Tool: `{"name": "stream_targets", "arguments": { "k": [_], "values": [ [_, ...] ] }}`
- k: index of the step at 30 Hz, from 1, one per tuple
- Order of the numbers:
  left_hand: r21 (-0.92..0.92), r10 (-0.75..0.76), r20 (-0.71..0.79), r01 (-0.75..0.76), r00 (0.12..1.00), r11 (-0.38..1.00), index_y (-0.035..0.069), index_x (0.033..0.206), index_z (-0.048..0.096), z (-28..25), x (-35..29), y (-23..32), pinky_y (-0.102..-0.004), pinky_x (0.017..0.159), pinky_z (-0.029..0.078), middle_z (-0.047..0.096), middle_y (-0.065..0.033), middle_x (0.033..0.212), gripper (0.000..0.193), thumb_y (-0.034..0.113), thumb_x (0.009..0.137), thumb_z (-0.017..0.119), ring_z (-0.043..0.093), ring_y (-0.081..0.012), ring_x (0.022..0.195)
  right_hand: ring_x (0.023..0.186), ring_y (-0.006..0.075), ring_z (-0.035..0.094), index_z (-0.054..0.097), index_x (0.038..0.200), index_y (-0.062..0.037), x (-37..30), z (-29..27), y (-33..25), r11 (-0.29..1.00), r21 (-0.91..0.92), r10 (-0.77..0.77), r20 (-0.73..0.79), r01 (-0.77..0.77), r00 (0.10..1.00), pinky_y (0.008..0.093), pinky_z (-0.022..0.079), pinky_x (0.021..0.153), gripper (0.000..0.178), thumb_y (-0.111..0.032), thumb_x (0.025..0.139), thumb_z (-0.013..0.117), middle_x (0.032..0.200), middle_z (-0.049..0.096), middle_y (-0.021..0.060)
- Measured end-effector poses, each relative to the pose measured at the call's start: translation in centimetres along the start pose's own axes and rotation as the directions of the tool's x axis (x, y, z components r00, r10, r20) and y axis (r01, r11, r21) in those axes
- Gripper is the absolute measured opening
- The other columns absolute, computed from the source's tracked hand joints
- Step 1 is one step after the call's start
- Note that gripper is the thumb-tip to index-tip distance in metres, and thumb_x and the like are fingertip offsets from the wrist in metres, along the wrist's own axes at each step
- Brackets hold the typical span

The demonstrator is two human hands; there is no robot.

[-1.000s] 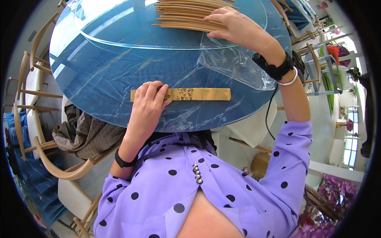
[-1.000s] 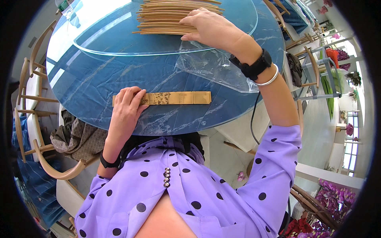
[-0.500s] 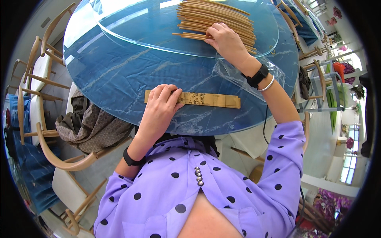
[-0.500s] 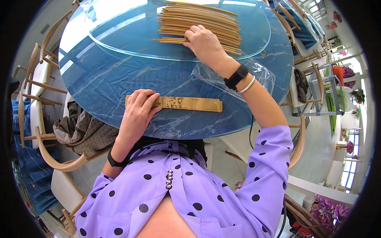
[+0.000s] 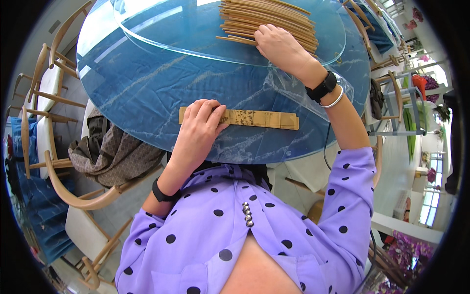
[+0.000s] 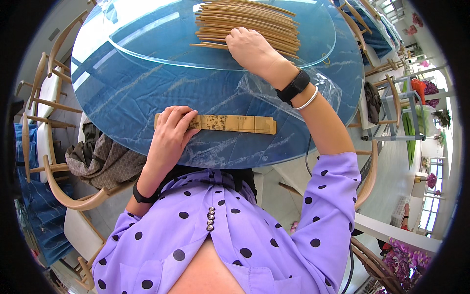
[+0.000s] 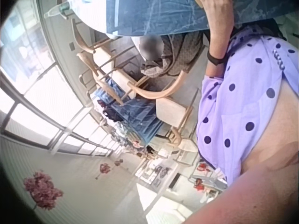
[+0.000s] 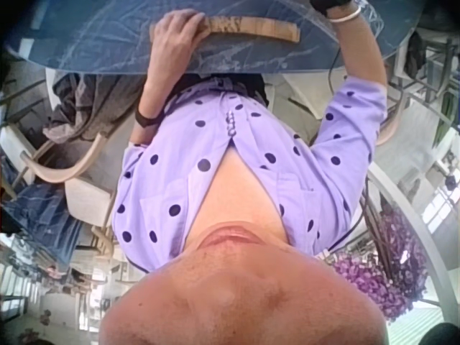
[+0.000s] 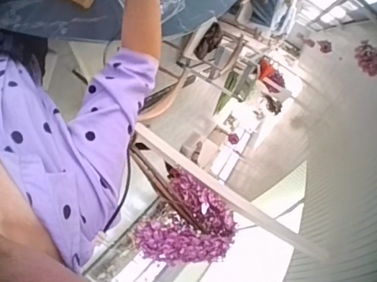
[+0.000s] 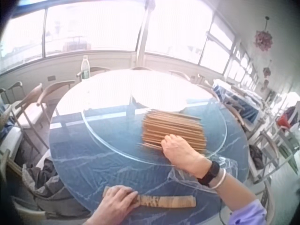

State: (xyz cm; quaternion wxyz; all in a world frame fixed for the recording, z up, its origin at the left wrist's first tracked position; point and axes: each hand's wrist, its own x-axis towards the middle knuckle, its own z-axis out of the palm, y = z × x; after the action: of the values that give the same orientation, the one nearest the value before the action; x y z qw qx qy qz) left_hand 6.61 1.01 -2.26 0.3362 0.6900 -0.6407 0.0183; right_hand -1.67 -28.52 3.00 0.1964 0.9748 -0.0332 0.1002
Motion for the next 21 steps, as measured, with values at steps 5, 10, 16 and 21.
{"name": "stream_targets", "arguments": {
  "k": [5,10,16,21],
  "values": [
    [0.031,0.000,0.017,0.000,1.000,1.000,0.000,0.116,0.063,-0.1,0.0,0.1,-0.0431,0.102,0.043,0.058,-0.0091,0.115,0.037,0.016,0.084,0.073,0.054,-0.0293,0.115,0.092,0.0226,0.062,0.057,0.100,-0.0043,-0.8,0.4,-0.7,0.984,-0.175,0.001,-0.033,-0.007,0.999,0.0334,0.051,0.081,0.014,-0.009,0.088,0.062,0.091,0.062,0.0078],
    [0.066,-0.037,-0.017,0.038,0.999,0.997,0.001,0.131,0.054,0.0,-0.3,0.0,-0.0448,0.105,0.041,0.054,-0.0127,0.124,0.059,0.020,0.081,0.077,0.051,-0.0330,0.119,0.078,0.0179,0.063,0.055,0.099,-0.0056,-2.6,-3.9,-3.4,0.984,-0.165,0.044,-0.104,-0.061,0.994,0.0298,0.051,0.073,0.018,-0.008,0.084,0.064,0.083,0.059,0.0033],
    [-0.587,-0.306,-0.408,0.009,0.860,0.809,0.003,0.147,0.042,-1.7,0.6,-0.1,-0.0450,0.113,0.036,0.049,-0.0171,0.145,0.072,0.059,0.103,0.034,0.047,-0.0306,0.136,0.071,0.0161,0.058,0.055,0.103,-0.0087,-6.4,-10.5,-10.7,0.951,0.305,0.036,-0.267,0.049,0.963,0.0285,0.047,0.061,0.024,-0.012,0.082,0.066,0.080,0.049,0.0027],
    [-0.954,-0.425,-0.076,0.057,0.902,0.293,0.001,0.146,0.045,-2.4,2.0,1.0,-0.0451,0.114,0.035,0.053,-0.0192,0.143,0.090,0.071,0.100,0.011,0.046,-0.0287,0.138,0.069,0.0188,0.059,0.063,0.109,-0.0082,-8.4,-10.0,-14.6,0.874,0.485,0.112,-0.220,0.008,0.969,0.0322,0.048,0.055,0.028,-0.014,0.083,0.071,0.080,0.052,0.0042]
  ]
}}
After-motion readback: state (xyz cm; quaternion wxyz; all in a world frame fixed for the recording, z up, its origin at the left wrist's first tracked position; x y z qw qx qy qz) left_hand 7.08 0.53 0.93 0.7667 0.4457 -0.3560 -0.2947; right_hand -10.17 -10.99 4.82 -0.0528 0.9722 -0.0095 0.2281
